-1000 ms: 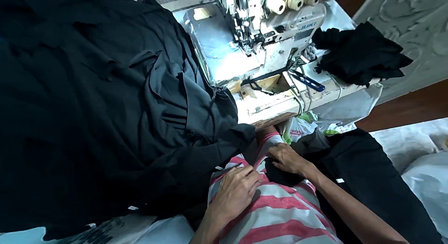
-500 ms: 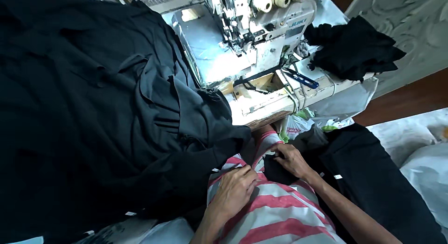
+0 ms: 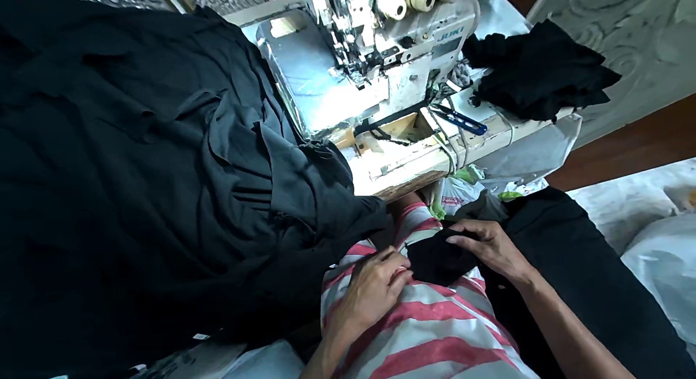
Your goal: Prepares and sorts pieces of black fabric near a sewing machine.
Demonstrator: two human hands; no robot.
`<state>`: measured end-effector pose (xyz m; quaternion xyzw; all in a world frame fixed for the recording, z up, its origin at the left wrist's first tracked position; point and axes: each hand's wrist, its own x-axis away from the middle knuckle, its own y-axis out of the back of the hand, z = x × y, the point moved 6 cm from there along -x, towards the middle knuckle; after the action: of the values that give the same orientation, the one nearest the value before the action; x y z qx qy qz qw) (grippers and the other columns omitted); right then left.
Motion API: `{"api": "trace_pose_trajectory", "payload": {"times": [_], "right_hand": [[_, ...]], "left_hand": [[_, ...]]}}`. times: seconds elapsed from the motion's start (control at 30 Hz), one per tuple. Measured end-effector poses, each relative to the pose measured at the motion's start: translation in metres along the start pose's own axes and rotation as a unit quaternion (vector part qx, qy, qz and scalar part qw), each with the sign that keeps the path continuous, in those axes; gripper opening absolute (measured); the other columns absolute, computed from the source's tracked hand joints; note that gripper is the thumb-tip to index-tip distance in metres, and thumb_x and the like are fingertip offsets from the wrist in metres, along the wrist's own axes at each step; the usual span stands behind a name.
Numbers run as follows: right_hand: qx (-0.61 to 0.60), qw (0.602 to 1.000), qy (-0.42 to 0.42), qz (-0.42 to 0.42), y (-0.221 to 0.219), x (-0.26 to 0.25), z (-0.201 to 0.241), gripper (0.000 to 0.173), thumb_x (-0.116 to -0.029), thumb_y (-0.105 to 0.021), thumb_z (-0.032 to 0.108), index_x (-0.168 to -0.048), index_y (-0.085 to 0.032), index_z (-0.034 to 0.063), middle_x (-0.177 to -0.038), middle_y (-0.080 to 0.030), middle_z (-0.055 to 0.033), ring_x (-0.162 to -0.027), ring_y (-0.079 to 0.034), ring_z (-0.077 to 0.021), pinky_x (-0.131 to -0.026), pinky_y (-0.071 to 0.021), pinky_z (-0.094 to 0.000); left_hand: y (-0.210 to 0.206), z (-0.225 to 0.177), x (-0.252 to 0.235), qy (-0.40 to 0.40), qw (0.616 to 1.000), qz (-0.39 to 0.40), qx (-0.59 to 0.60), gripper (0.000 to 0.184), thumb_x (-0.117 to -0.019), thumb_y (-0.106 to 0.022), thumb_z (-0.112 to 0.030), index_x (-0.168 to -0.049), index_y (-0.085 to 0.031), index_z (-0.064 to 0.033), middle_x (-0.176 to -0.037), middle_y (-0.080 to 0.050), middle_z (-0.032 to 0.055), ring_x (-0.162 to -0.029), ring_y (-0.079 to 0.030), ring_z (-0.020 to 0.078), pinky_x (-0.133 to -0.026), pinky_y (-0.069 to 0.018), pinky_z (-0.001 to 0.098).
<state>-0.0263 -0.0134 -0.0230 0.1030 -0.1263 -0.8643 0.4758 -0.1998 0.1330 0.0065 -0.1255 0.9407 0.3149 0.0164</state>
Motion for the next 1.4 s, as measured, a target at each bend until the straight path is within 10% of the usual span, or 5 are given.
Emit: {"api": "trace_pose_trajectory", "payload": {"times": [0.2,0.33,0.6,0.83,1.4], "right_hand": [[-0.071,0.993,0.091,-0.017,0.003,0.001,0.049,0.014,-0.0956,-0.066,0.010,-0.104,-0.076,0.0040,-0.102,-0.074,0.0065,-0.097,-0.066,0.0049,-0.089,-0.0552,-0.0162],[-0.137,0.983,0.117,-0.025,-0.006,-0.001,0.064,0.010,-0.0974,-0.068,0.017,-0.104,-0.075,0.0139,-0.095,-0.072,0.0152,-0.084,-0.061,0.0105,-0.077,-0.0505,-0.0093],[-0.158,0.976,0.134,-0.070,-0.022,-0.005,0.071,0.011,-0.0988,-0.063,0.012,-0.106,-0.071,0.0133,-0.093,-0.070,0.0152,-0.081,-0.060,0.0114,-0.075,-0.0500,-0.0082],[-0.256,0.954,0.146,0.046,-0.047,0.001,0.102,0.016,-0.1036,-0.060,0.023,-0.115,-0.067,0.0149,-0.109,-0.070,0.0110,-0.102,-0.063,0.0060,-0.091,-0.0526,-0.0145],[-0.085,0.973,0.208,-0.046,-0.061,0.011,0.101,0.014,-0.1021,-0.063,0.029,-0.106,-0.074,0.0211,-0.115,-0.061,0.0108,-0.108,-0.056,0.0075,-0.094,-0.0466,-0.0085]], "left_hand": [[-0.008,-0.030,-0.027,-0.026,0.989,-0.111,0.098,0.040,-0.0893,-0.076,-0.022,-0.119,-0.070,0.0048,-0.116,-0.071,0.0173,-0.107,-0.068,0.0195,-0.092,-0.0547,0.0298],[-0.005,-0.039,-0.031,-0.072,0.978,-0.173,0.094,0.014,-0.0923,-0.068,-0.008,-0.093,-0.074,0.0052,-0.086,-0.072,0.0124,-0.083,-0.068,0.0127,-0.081,-0.0542,0.0218],[0.001,-0.043,-0.021,-0.096,0.974,-0.142,0.151,0.017,-0.0907,-0.071,-0.008,-0.082,-0.068,0.0065,-0.077,-0.068,0.0115,-0.075,-0.064,0.0091,-0.074,-0.0518,0.0187],[-0.005,-0.026,-0.014,-0.028,0.798,-0.080,0.596,0.017,-0.1036,-0.058,-0.022,-0.108,-0.074,-0.0167,-0.098,-0.072,-0.0096,-0.086,-0.067,-0.0022,-0.077,-0.0572,0.0178],[0.004,-0.021,0.006,-0.026,0.850,-0.111,0.514,0.014,-0.0955,-0.062,0.000,-0.106,-0.070,-0.0032,-0.104,-0.071,-0.0071,-0.097,-0.065,-0.0022,-0.089,-0.0548,0.0196]]}}
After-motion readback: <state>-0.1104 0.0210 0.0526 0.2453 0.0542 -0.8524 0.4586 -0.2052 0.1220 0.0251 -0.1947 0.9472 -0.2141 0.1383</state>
